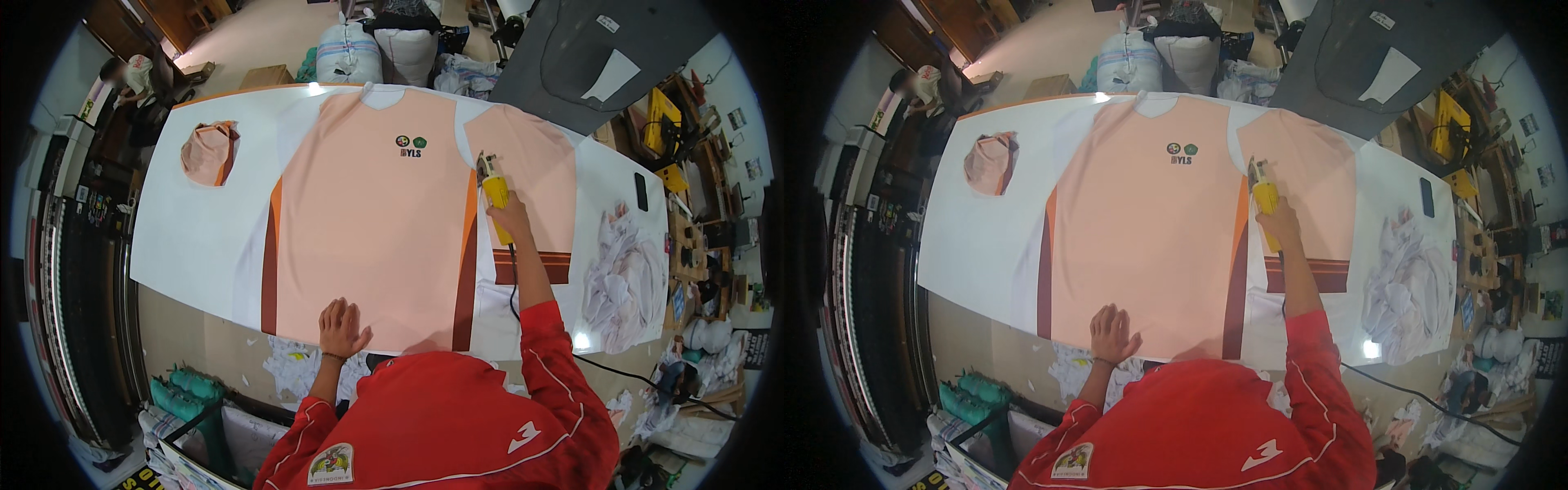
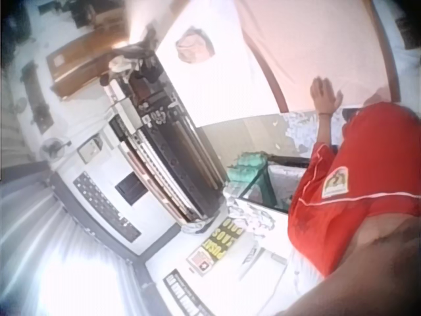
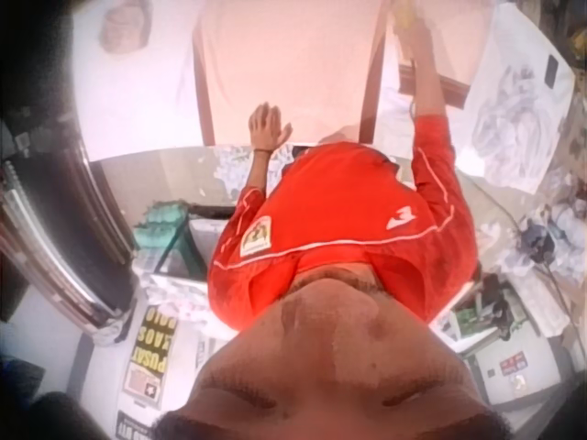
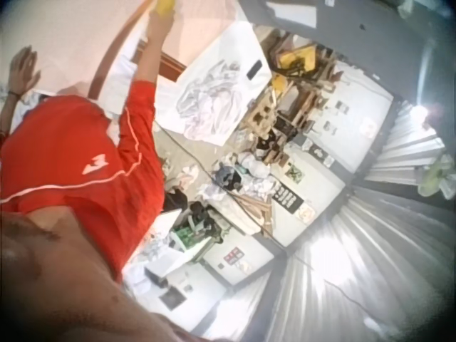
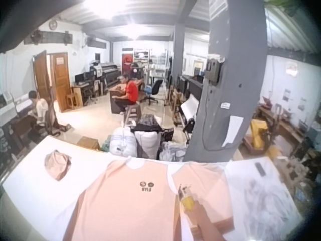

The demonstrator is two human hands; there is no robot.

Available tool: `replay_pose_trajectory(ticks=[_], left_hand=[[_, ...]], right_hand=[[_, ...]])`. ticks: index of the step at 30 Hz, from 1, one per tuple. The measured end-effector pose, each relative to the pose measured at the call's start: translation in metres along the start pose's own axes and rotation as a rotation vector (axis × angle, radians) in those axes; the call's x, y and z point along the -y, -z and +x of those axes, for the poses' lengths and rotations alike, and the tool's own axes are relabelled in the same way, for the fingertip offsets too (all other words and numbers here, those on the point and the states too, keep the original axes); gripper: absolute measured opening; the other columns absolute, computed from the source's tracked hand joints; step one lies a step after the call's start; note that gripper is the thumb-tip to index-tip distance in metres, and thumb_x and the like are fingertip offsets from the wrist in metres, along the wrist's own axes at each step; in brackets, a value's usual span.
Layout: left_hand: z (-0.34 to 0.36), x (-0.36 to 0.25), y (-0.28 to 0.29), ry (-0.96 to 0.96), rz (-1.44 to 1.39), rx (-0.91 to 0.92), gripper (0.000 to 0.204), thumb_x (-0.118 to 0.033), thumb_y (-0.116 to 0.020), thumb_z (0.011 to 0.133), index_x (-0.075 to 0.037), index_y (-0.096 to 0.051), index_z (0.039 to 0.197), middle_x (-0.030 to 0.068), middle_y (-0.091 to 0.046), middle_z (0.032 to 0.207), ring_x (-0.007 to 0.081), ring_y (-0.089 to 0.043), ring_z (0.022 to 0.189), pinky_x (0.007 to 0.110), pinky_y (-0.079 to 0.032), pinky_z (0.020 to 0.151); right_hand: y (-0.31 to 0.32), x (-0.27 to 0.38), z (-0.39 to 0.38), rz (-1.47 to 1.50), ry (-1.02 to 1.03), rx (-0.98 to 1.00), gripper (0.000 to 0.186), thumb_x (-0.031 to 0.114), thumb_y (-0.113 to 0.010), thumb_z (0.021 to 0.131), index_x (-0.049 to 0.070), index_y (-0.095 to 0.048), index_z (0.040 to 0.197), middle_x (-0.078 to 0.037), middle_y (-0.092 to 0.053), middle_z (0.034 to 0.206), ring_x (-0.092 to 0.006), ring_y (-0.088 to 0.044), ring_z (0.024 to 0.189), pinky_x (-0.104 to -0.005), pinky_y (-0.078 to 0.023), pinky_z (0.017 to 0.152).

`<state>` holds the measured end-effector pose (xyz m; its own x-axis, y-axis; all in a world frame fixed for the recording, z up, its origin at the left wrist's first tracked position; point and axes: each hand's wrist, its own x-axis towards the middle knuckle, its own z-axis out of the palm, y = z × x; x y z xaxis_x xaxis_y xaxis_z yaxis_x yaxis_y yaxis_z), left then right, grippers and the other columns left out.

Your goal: The person unfolds a peach-colored shirt on a white table, smooths it, and uses a yellow electric fabric cutter to trim the edges. They flip the shirt over and continue cutting along the outline, then fold the cut shirt and place it aside.

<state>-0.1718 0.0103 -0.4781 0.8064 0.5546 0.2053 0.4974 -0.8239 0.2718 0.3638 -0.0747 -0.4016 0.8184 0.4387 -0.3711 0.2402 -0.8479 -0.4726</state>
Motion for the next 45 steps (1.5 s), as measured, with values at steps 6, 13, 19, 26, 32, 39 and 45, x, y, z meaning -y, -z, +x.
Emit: replay_pose_trajectory(ticks=[6,13,19,26,32,39,45], left_hand=[[-0.003,0.001,-0.007,0.022,0.055,0.037,0.067,-0.05,-0.07,0.09,-0.005,-0.063,0.139,0.0249,-0.054,0.145,0.043,-0.047,0.141,0.061,-0.038,0.114],[0.042,-0.026,-0.01,0.238,0.05,0.026,0.084,-0.059,-0.076,0.088,-0.006,-0.053,0.149,0.0236,-0.046,0.152,0.0429,-0.043,0.143,0.059,-0.039,0.113],[0.092,-0.059,0.011,0.478,0.133,0.404,0.11,-0.07,-0.082,0.078,-0.006,-0.042,0.157,0.0257,-0.042,0.155,0.0451,-0.04,0.146,0.058,-0.046,0.111],[0.032,-0.021,0.045,0.501,0.155,0.583,0.123,-0.073,-0.087,0.069,-0.006,-0.038,0.159,0.0298,-0.035,0.164,0.0479,-0.036,0.153,0.056,-0.046,0.118],[-0.019,-0.009,0.082,0.587,0.246,0.832,0.117,-0.064,-0.091,0.069,-0.008,-0.043,0.161,0.0309,-0.044,0.16,0.0472,-0.045,0.15,0.056,-0.048,0.116],[0.086,0.013,0.02,0.265,-0.031,0.246,0.08,-0.053,-0.082,0.088,-0.007,-0.058,0.149,0.0317,-0.057,0.147,0.0495,-0.053,0.14,0.056,-0.047,0.116],[0.181,0.045,0.016,0.456,0.278,0.367,0.1,-0.074,-0.072,0.088,-0.008,-0.046,0.158,0.0209,-0.042,0.165,0.0416,-0.04,0.152,0.06,-0.043,0.117]], right_hand=[[0.035,-0.053,-0.06,0.414,0.0,0.247,0.057,0.017,-0.082,0.079,-0.001,-0.061,0.129,-0.018,-0.074,0.106,-0.032,-0.075,0.095,-0.0443,-0.06,0.083],[0.067,-0.139,-0.085,0.458,0.16,0.049,0.056,0.015,-0.085,0.08,-0.002,-0.061,0.127,-0.014,-0.072,0.107,-0.0277,-0.073,0.099,-0.0415,-0.058,0.087],[0.066,-0.199,-0.072,0.451,0.111,-0.217,0.058,0.015,-0.087,0.08,-0.001,-0.061,0.13,-0.017,-0.072,0.113,-0.0323,-0.072,0.105,-0.044,-0.058,0.09],[0.041,-0.253,-0.173,0.411,0.007,-0.15,0.064,0.016,-0.087,0.078,0.0,-0.061,0.134,-0.019,-0.072,0.115,-0.0338,-0.073,0.105,-0.0454,-0.058,0.091],[0.024,-0.276,-0.271,0.382,-0.09,-0.16,0.065,0.017,-0.087,0.074,-0.001,-0.062,0.132,-0.021,-0.075,0.114,-0.0345,-0.075,0.104,-0.0467,-0.059,0.09],[0.013,-0.24,-0.302,0.496,-0.002,-0.208,0.065,0.015,-0.087,0.074,-0.001,-0.063,0.132,-0.019,-0.077,0.11,-0.03,-0.076,0.1,-0.0427,-0.059,0.089],[0.009,-0.185,-0.265,0.615,0.056,-0.088,0.065,0.012,-0.087,0.074,-0.001,-0.063,0.133,-0.015,-0.076,0.108,-0.0266,-0.075,0.098,-0.0406,-0.059,0.089]])
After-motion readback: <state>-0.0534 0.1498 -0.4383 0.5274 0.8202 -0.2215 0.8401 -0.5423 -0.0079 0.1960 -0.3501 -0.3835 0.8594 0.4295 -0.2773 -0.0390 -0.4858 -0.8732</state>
